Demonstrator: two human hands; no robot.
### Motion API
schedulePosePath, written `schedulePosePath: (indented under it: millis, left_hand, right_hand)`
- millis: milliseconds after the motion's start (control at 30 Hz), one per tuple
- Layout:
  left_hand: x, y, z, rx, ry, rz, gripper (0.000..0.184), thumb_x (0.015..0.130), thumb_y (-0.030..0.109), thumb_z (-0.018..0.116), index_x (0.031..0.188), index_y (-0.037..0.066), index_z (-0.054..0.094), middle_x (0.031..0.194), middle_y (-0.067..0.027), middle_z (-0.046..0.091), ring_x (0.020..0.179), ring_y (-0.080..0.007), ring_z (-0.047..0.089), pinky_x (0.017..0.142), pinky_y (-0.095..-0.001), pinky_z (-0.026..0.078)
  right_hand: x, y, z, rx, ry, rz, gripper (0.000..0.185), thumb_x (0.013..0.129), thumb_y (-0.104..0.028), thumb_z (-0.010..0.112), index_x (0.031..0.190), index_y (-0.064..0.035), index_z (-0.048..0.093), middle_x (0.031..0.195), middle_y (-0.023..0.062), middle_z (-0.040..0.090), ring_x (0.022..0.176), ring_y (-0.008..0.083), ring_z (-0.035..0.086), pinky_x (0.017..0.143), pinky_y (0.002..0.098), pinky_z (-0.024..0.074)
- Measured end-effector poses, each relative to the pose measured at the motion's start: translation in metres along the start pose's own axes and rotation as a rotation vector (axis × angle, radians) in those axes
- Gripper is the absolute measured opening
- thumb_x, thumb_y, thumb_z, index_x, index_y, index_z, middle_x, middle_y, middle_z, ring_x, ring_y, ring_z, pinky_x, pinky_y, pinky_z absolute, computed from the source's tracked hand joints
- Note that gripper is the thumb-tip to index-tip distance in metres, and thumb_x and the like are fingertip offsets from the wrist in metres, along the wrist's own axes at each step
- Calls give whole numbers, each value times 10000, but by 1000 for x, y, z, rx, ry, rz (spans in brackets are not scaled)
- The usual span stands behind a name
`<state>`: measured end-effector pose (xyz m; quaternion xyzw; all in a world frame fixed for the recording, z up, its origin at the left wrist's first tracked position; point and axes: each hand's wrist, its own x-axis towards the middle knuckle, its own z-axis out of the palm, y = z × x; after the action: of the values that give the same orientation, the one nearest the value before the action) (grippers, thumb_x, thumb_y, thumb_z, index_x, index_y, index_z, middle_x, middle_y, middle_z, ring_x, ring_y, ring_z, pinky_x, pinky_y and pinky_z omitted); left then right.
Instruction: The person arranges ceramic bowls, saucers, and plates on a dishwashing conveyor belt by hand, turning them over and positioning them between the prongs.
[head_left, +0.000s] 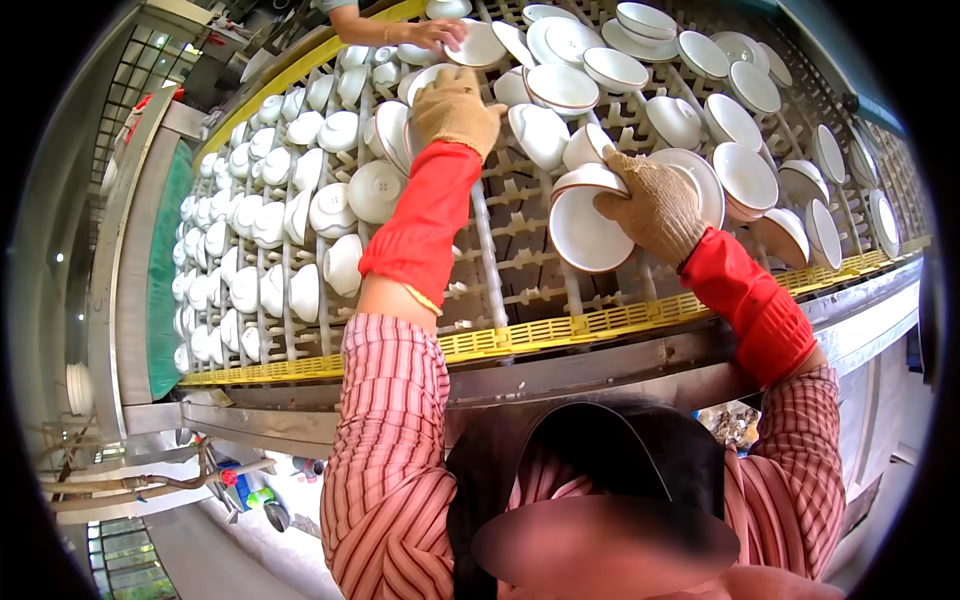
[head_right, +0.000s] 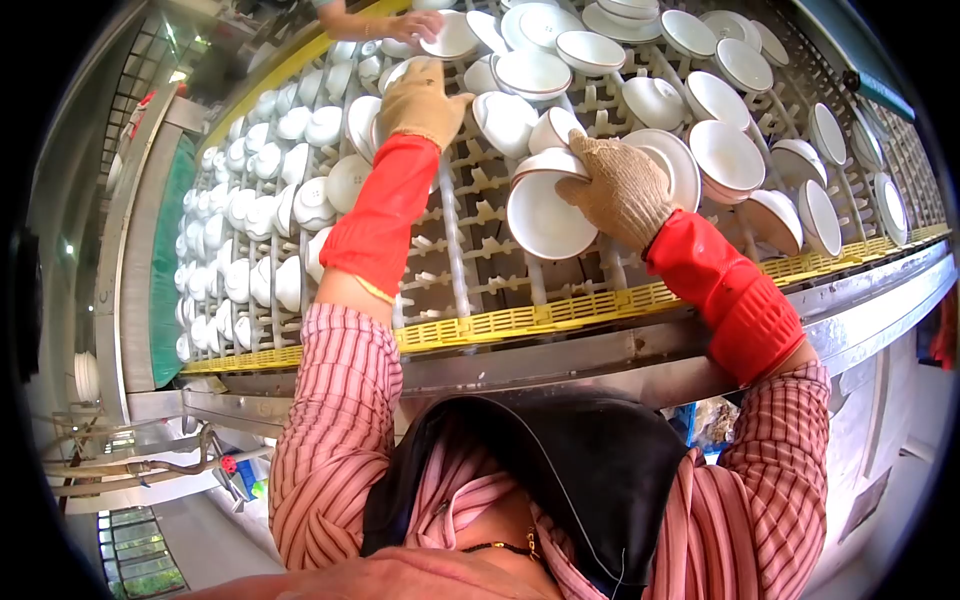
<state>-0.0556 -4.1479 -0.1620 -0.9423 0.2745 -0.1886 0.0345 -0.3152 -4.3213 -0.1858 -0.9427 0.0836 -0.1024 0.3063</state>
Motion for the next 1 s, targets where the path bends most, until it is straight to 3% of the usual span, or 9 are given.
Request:
schedulePosePath:
  millis: [167,367,433,500,633,667,767,867,1000]
  left_hand:
    - [50,-11,28,55,-420,-191,534,993,479,711,1377,109,741,1439,-173,734,1282,-396,722,1096,-496,567]
    - [62,-16,36,-328,-108,-242,411,1023,380,698,1343,130,759,1310,-204,780,1223,-423,735,1064,-479,574]
    - [49,-36,8,-148,-7,193,314,1087,151,549,1335,146,740,1185,-238,769,1147,-414,733,1004,-487,570]
    - [30,-44,5,-423,198,145,282,1099,179,535,1284,141,744,1201,-249,759,1129,-429,728,983,-482,570]
    - [7,-29,-18,-871,-479,-113,482,1101,441,539,1228,22,738,1281,-292,749,1210,-476,696,1055,-489,517]
    - [-3,-27,8,-871,-433,32,641,1089,570,487,1235,3,749,1293,-304,747,1216,-482,685,1076,-474,482]
    - [10,-15,48,-228,-120,398,495,1092,497,558,1215,80,793,1150,-239,779,1098,-448,745,940,-537,569]
    - [12,0,35,-281,188,45,367,1103,441,591,1163,143,797,1100,-185,781,982,-410,774,809,-538,611]
    - [-35,18,0,-79,198,487,252,1104,357,653,1213,150,745,1111,-121,775,899,-365,769,734,-468,622]
  right_hand:
    - [9,-4,-6,-43,-67,3,513,940,-319,793,1357,-24,737,1084,236,801,977,439,782,882,520,608]
    - [13,25,-33,-216,141,-156,278,986,-256,764,1205,-84,754,1018,225,790,940,405,782,836,517,611]
    - [14,42,-50,-185,283,-84,266,999,-272,747,1200,-99,771,985,227,785,934,408,779,827,521,606]
    - [19,49,-72,-174,276,101,352,1011,-299,744,1308,-116,795,1096,199,813,1011,386,792,892,470,618]
    - [41,66,-94,-304,530,34,313,1002,-306,735,1235,-102,780,1109,193,797,1048,394,765,903,482,606]
    - [51,64,-97,-292,583,-40,333,1011,-298,732,1294,-126,771,1153,189,797,1065,379,767,916,472,610]
    - [91,56,-98,-488,691,-310,378,1008,-277,740,1364,-151,764,1233,172,794,1113,353,764,954,456,615]
    - [106,63,-67,-776,426,-574,352,960,-247,770,1284,-109,783,1253,137,781,1175,355,739,1010,458,606]
    - [90,84,-48,-283,240,-582,338,973,-236,746,1273,-93,814,1171,184,803,1098,352,760,974,478,614]
